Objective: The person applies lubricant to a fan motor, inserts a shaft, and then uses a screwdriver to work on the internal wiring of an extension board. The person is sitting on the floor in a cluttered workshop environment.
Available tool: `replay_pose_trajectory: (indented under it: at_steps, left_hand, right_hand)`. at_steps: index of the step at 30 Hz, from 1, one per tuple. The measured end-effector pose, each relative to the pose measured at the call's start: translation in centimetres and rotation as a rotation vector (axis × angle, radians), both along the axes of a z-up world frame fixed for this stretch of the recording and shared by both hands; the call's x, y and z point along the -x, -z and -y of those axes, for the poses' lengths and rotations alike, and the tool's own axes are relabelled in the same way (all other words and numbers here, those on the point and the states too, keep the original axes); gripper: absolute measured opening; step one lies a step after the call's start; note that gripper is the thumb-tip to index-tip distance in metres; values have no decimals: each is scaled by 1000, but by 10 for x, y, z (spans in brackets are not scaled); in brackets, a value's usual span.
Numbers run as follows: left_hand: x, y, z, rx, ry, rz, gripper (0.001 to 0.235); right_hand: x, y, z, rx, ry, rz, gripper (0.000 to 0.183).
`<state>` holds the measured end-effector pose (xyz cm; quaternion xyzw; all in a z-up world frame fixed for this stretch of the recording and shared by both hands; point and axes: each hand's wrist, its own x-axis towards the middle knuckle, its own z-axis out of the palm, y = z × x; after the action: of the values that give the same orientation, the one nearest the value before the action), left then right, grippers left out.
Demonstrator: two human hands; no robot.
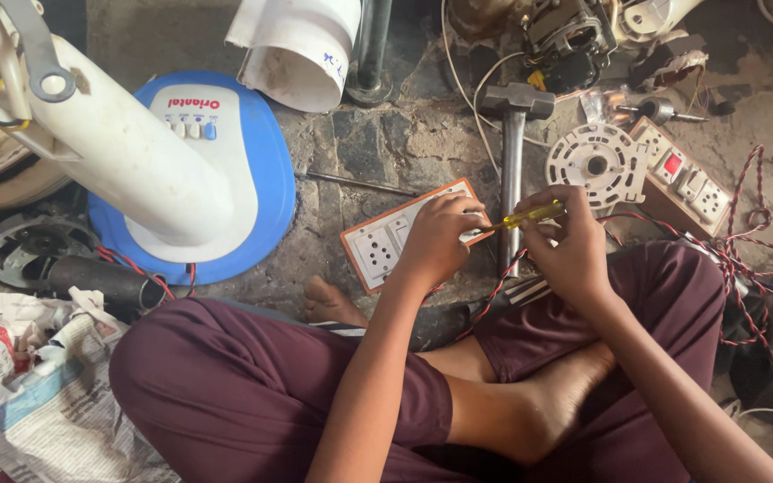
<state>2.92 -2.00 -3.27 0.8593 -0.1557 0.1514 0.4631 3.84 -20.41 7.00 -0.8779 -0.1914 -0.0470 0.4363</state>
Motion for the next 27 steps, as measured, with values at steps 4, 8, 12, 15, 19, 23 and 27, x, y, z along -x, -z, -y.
replay_pose_trajectory:
  at_steps: [4, 8, 12, 15, 19, 23, 27]
  left_hand:
    - [1, -3, -1, -5, 0, 1, 41]
    - [5, -5, -2, 38, -15, 67, 34]
    - [6, -14, -5, 104, -7, 77, 39]
    - [6, -23, -9, 194, 26, -91, 44]
    - [-1, -32, -7, 614, 257, -259, 41]
    - [4, -31, -2, 569, 233, -253, 42]
    - [3, -26, 1, 499, 125, -238, 24]
  right_hand:
    - [2, -15, -6, 100, -77, 68, 31]
    - [-1, -33, -8, 559, -136, 169, 33]
    - [-14, -50, -11, 898, -151, 171, 41]
    - [-18, -58, -17, 901, -250, 118, 31]
    - [-24, -68, -27, 746, -480, 126, 33]
    - [-22, -75, -41, 825, -590, 93, 45]
    - [-21, -89, -53, 903, -684, 147, 47]
